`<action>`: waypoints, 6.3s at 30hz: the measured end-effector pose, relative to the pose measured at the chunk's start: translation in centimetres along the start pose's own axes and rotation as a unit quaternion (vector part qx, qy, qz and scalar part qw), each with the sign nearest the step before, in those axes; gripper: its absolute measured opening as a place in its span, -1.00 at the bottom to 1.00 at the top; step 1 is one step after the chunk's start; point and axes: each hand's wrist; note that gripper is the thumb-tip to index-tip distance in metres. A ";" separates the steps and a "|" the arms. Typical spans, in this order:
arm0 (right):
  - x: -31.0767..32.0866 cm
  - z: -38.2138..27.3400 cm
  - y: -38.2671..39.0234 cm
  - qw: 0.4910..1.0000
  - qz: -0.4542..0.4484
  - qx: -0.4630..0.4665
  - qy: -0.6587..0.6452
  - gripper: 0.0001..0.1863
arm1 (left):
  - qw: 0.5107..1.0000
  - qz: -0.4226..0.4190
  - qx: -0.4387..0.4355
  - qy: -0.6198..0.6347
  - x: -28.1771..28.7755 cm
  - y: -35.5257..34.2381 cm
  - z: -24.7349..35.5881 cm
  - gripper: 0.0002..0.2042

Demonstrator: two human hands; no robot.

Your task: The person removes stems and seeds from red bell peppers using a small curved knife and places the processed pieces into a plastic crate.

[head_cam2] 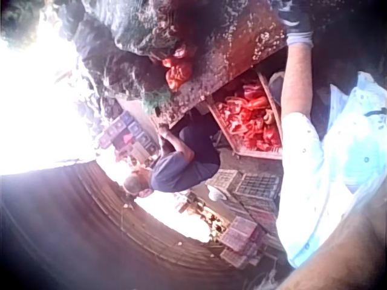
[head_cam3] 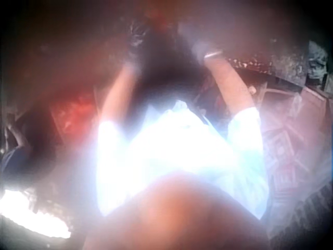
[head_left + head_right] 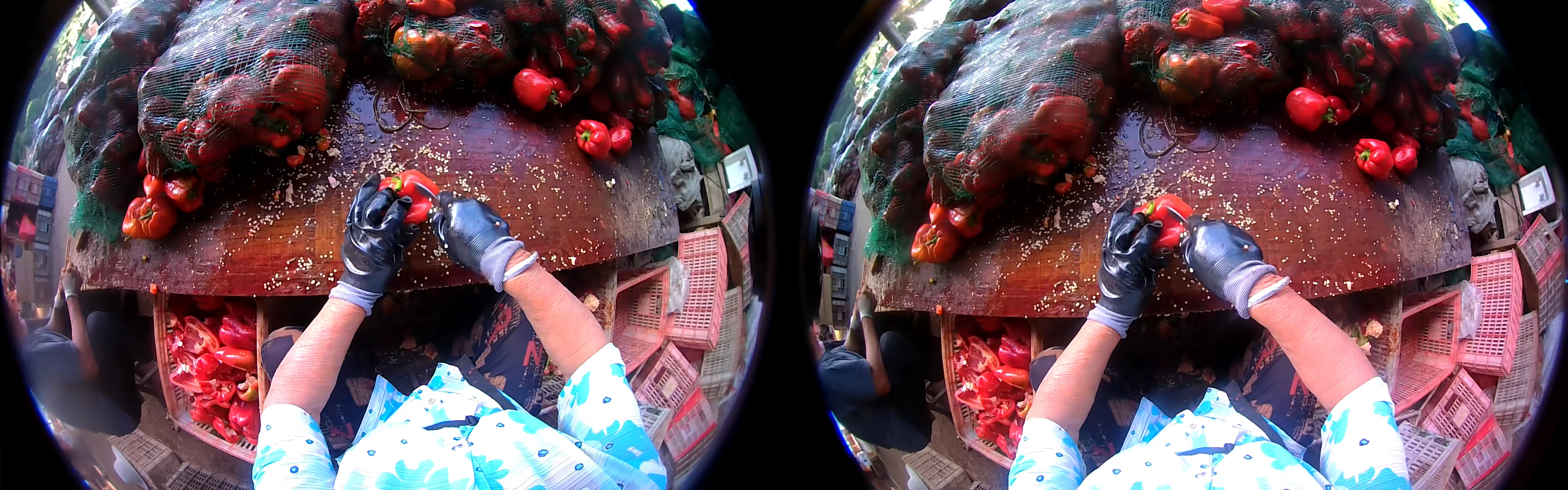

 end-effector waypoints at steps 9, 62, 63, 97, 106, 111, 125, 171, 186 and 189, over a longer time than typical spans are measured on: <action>-7.5 5.1 0.1 0.987 -0.095 -0.028 -0.124 -0.69 | 0.991 0.052 0.053 0.115 -0.7 -2.0 -1.8 -0.70; -4.8 3.6 -4.5 0.920 0.088 0.279 -0.261 -0.41 | 0.821 -0.024 0.187 0.539 -1.2 2.8 -4.5 -0.57; -5.7 3.9 -5.1 0.926 0.094 0.264 -0.254 -0.39 | 0.844 -0.031 0.156 0.512 -1.1 2.4 -4.6 -0.57; -5.7 3.0 -11.4 0.927 0.039 0.234 -0.292 -0.42 | 0.734 -0.112 0.314 0.592 -0.1 -0.5 -4.1 -0.58; -5.2 2.0 -11.6 0.959 0.047 0.168 -0.225 -0.51 | 0.762 -0.060 0.317 0.561 -1.4 0.4 -3.6 -0.62; -4.7 1.5 -11.6 0.966 0.073 0.160 -0.189 -0.48 | 0.760 -0.055 0.323 0.561 -1.7 0.6 -4.1 -0.62; -4.7 2.3 -13.5 0.791 -0.044 0.273 -0.546 -0.47 | 0.785 0.017 0.333 0.523 -3.2 3.1 -3.8 -0.66; -9.3 4.4 11.9 0.780 -0.109 0.102 -0.607 -0.50 | 0.844 0.066 0.496 -0.193 19.3 44.2 1.1 -0.54; -18.8 -2.1 13.8 0.822 -0.255 0.197 -0.469 -0.55 | 0.833 -0.199 0.414 -0.308 19.7 45.3 -3.6 -0.77; -18.3 -3.5 13.8 0.834 -0.243 0.205 -0.451 -0.54 | 0.897 -0.069 0.396 -0.181 20.1 44.3 -4.3 -0.70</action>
Point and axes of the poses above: each hand's wrist, its own y-axis away from the middle knuckle, its own x-axis out of the back of the hand, z = x × y, and after that the axes turned 10 degrees about -z, right-handed
